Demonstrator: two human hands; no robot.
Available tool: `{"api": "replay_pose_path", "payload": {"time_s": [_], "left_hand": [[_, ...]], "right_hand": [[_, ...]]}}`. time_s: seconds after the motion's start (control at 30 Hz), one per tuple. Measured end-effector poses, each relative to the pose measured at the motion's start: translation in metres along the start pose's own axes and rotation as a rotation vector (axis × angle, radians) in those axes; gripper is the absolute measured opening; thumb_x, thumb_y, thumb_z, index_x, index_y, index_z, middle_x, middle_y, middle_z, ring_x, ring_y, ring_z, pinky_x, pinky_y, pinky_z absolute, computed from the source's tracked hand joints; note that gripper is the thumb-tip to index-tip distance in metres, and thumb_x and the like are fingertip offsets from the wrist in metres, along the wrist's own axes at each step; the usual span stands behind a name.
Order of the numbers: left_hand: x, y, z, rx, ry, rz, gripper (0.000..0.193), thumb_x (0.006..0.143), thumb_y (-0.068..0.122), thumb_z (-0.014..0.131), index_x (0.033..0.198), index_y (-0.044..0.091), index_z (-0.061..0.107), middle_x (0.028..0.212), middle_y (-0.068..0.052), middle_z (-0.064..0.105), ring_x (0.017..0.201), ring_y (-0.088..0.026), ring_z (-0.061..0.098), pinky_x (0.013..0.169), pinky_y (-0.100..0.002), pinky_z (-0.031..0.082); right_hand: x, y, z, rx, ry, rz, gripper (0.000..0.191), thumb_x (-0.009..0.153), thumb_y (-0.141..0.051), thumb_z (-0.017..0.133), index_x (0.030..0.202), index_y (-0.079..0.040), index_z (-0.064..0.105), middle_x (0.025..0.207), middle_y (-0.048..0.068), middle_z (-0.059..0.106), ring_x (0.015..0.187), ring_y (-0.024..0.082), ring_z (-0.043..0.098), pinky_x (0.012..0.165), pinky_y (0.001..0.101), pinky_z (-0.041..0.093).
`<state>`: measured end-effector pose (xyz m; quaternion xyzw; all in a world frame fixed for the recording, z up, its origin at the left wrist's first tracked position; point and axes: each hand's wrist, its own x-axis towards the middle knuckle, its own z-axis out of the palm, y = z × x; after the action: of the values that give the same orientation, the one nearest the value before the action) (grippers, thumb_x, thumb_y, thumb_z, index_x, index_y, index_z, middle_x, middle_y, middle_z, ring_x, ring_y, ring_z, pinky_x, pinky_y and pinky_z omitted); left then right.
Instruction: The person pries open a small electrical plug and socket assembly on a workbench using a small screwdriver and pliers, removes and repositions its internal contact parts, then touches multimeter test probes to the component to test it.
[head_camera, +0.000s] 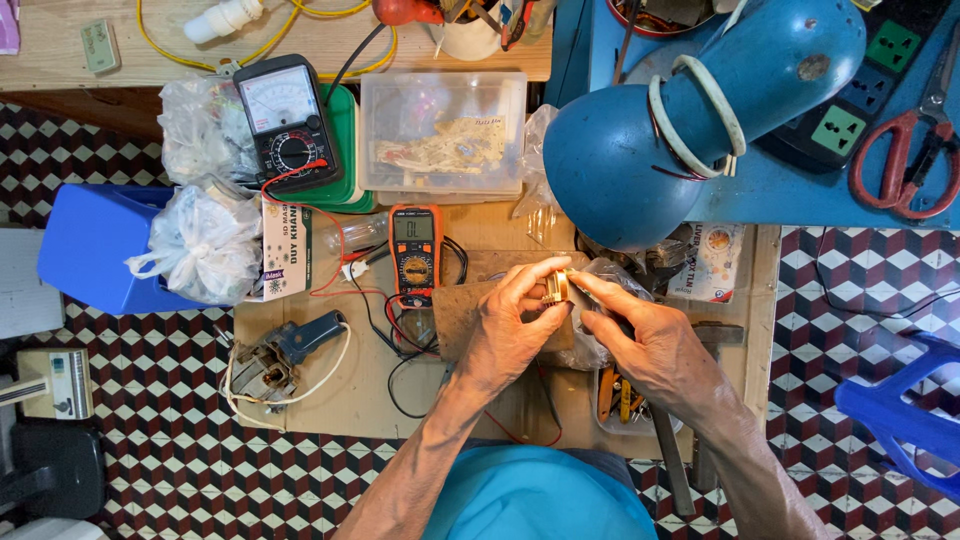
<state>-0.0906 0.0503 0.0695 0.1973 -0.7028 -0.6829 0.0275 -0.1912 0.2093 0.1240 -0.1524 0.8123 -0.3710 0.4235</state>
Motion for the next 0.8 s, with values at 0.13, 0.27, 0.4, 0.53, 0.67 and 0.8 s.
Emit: {"api": "replay_pose_path", "payload": {"time_s": [0.13,0.27,0.4,0.53,0.67,0.8], "left_hand": [[0.001,0.002,0.001,0.036,0.003,-0.034,0.049,0.091,0.004,0.073,0.139,0.013,0.063,0.118,-0.006,0.065,0.103,-0.015,0.073,0.088,-0.026,0.063],[0.001,0.003,-0.007,0.135,-0.046,0.035,0.050,0.092,0.004,0.072,0.140,0.013,0.061,0.124,-0.007,0.066,0.104,-0.015,0.072,0.089,-0.026,0.063],[0.002,0.002,-0.022,0.148,-0.129,0.171,0.051,0.092,0.000,0.071,0.141,0.012,0.060,0.132,-0.008,0.066,0.112,-0.015,0.070,0.092,-0.027,0.062],[0.005,0.000,-0.039,0.133,-0.276,0.011,0.054,0.091,0.002,0.072,0.142,0.013,0.061,0.122,-0.005,0.069,0.102,-0.010,0.068,0.087,-0.024,0.059],[0.000,-0.005,-0.051,-0.005,-0.368,-0.136,0.053,0.093,0.001,0.071,0.144,0.012,0.063,0.118,-0.003,0.066,0.101,-0.010,0.065,0.087,-0.023,0.054],[-0.007,-0.012,-0.049,-0.309,-0.375,-0.259,0.056,0.097,0.002,0.065,0.150,0.010,0.051,0.126,-0.002,0.065,0.114,-0.008,0.063,0.092,-0.022,0.053]], "right_hand": [[-0.001,0.011,0.003,0.087,0.025,-0.136,0.046,0.096,-0.026,0.062,0.140,-0.014,0.063,0.118,0.006,0.078,0.098,0.011,0.072,0.084,0.0283,0.058],[0.005,0.020,0.001,0.117,-0.033,-0.035,0.044,0.097,-0.026,0.062,0.140,-0.016,0.064,0.108,0.003,0.078,0.084,0.008,0.066,0.075,0.0255,0.055],[0.008,0.026,-0.002,0.478,-0.177,0.180,0.048,0.099,-0.023,0.059,0.146,-0.015,0.063,0.081,0.003,0.062,0.062,0.007,0.051,0.052,0.0231,0.043],[0.010,0.028,-0.003,0.702,-0.200,0.227,0.052,0.097,-0.019,0.059,0.148,-0.009,0.058,0.077,0.002,0.060,0.058,0.006,0.050,0.045,0.0206,0.040],[0.014,0.033,-0.013,0.880,-0.158,0.187,0.054,0.098,-0.017,0.058,0.151,-0.006,0.054,0.078,0.003,0.061,0.059,0.006,0.051,0.042,0.0198,0.040],[0.013,0.039,-0.013,0.794,-0.098,0.223,0.054,0.098,-0.017,0.057,0.151,-0.009,0.053,0.082,0.005,0.064,0.060,0.006,0.052,0.043,0.0197,0.041]]}}
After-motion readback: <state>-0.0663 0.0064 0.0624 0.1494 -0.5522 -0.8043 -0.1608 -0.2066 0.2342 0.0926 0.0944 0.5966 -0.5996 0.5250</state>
